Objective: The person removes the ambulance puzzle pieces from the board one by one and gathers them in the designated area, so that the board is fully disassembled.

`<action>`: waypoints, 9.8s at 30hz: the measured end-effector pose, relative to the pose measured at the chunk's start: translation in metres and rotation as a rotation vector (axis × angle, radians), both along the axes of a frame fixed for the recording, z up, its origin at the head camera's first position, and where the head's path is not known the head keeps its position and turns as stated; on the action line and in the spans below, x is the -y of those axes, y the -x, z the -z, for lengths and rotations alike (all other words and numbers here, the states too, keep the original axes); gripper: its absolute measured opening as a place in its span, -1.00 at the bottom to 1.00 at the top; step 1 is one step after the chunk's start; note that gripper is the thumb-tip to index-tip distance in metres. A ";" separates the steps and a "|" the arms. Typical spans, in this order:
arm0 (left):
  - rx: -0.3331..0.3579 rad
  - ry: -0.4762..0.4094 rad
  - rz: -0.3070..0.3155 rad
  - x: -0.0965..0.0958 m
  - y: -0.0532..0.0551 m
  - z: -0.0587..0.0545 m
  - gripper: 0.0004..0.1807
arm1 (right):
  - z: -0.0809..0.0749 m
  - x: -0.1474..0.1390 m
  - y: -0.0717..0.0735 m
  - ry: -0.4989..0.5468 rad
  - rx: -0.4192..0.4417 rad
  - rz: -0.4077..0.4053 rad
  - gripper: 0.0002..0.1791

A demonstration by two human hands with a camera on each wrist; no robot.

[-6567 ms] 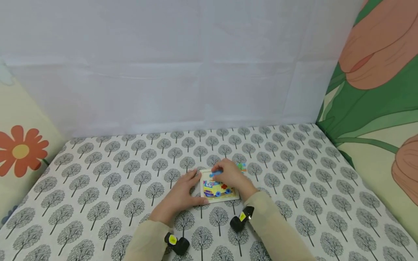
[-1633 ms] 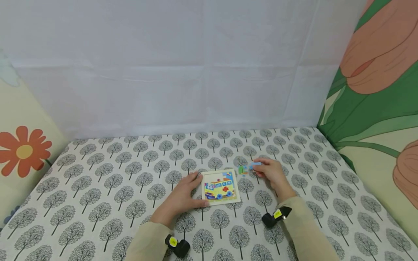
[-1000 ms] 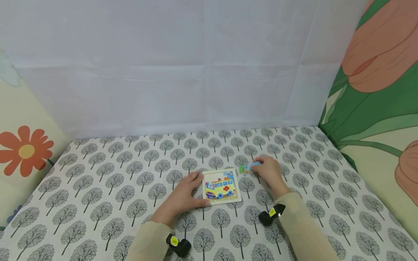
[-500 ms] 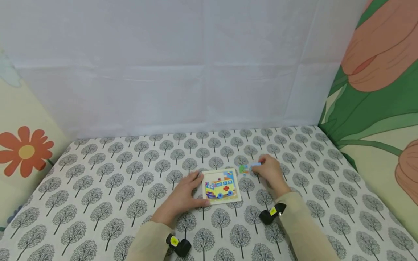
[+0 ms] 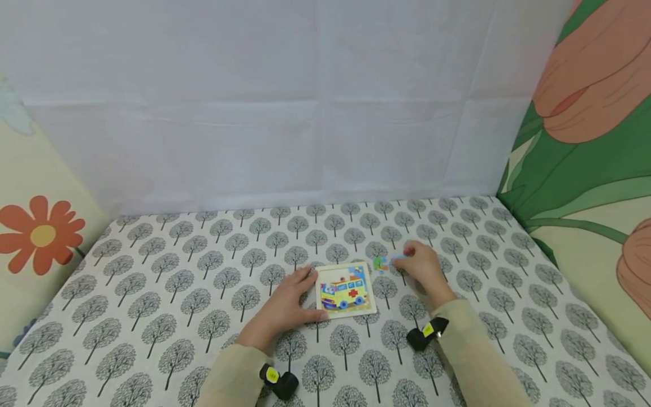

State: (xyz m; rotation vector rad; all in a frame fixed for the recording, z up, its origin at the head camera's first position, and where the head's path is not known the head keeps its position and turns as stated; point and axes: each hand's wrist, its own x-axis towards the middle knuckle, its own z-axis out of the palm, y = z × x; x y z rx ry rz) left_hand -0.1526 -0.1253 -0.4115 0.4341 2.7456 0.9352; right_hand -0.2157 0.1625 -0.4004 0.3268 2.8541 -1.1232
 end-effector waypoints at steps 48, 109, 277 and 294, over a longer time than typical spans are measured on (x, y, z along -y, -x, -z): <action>-0.013 0.005 0.013 0.000 0.001 0.000 0.03 | 0.008 0.056 -0.021 0.207 -0.188 -0.179 -0.76; -0.032 -0.011 0.024 0.001 0.001 0.002 0.03 | 0.002 0.067 -0.015 -0.047 -0.146 -0.487 -0.83; -0.043 0.006 0.012 0.000 0.000 0.003 0.04 | 0.004 -0.023 -0.005 -0.202 -0.153 -0.015 -0.74; -0.054 0.012 0.011 0.001 0.000 0.004 0.06 | 0.010 -0.025 -0.008 -0.209 -0.260 -0.039 -0.81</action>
